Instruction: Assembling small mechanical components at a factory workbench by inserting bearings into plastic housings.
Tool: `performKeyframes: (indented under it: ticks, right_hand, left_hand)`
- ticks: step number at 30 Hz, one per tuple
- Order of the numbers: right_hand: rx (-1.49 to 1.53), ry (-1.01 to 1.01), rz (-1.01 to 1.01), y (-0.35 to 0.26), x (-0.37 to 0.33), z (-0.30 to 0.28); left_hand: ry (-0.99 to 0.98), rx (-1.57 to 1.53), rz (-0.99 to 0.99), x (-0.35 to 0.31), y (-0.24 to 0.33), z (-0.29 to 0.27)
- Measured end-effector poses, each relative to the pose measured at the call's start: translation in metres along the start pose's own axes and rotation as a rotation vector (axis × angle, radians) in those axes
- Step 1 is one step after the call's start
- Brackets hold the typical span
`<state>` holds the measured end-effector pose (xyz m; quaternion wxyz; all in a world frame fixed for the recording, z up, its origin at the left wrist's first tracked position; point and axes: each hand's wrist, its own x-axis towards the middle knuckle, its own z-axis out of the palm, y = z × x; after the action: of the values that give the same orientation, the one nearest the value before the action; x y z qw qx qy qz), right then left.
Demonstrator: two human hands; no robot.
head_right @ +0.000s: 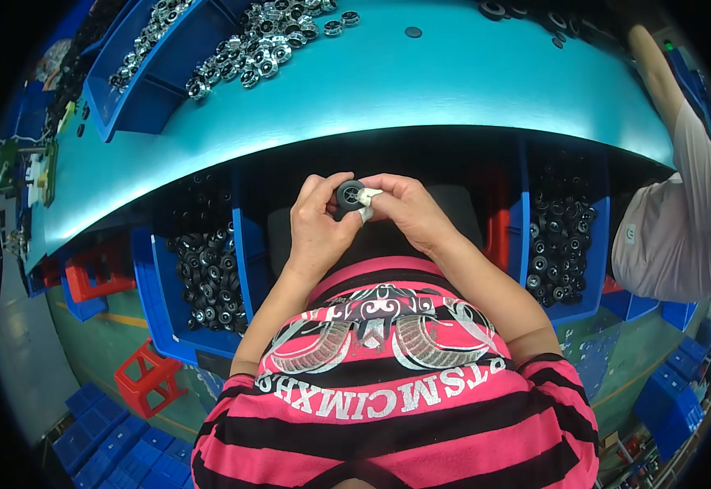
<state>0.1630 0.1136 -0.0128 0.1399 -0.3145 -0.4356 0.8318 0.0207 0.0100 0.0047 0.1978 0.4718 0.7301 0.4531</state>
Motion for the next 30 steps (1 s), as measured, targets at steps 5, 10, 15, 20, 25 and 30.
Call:
performKeyframes:
  ticks: [5,10,15,20,25,30]
  right_hand:
    - [-0.027,0.01,0.015,-0.004,0.0,0.002]
    - [-0.092,0.021,-0.023,-0.005,-0.001,0.002]
    - [-0.097,0.029,-0.045,-0.01,-0.003,0.005]
    - [-0.03,0.037,-0.039,-0.004,-0.003,0.006]
    - [0.001,0.037,-0.02,0.004,0.001,0.0]
    - [-0.081,0.084,-0.071,0.005,0.0,0.004]
  left_hand:
    - [0.006,-0.033,0.004,-0.001,-0.001,0.001]
    - [0.013,-0.022,0.03,-0.002,0.0,0.001]
    - [0.015,-0.04,0.033,-0.001,-0.001,0.002]
    - [-0.007,-0.109,-0.012,-0.002,-0.003,0.002]
    - [-0.047,-0.091,0.015,-0.004,-0.004,0.002]
    - [-0.067,-0.122,-0.017,-0.005,0.002,-0.002]
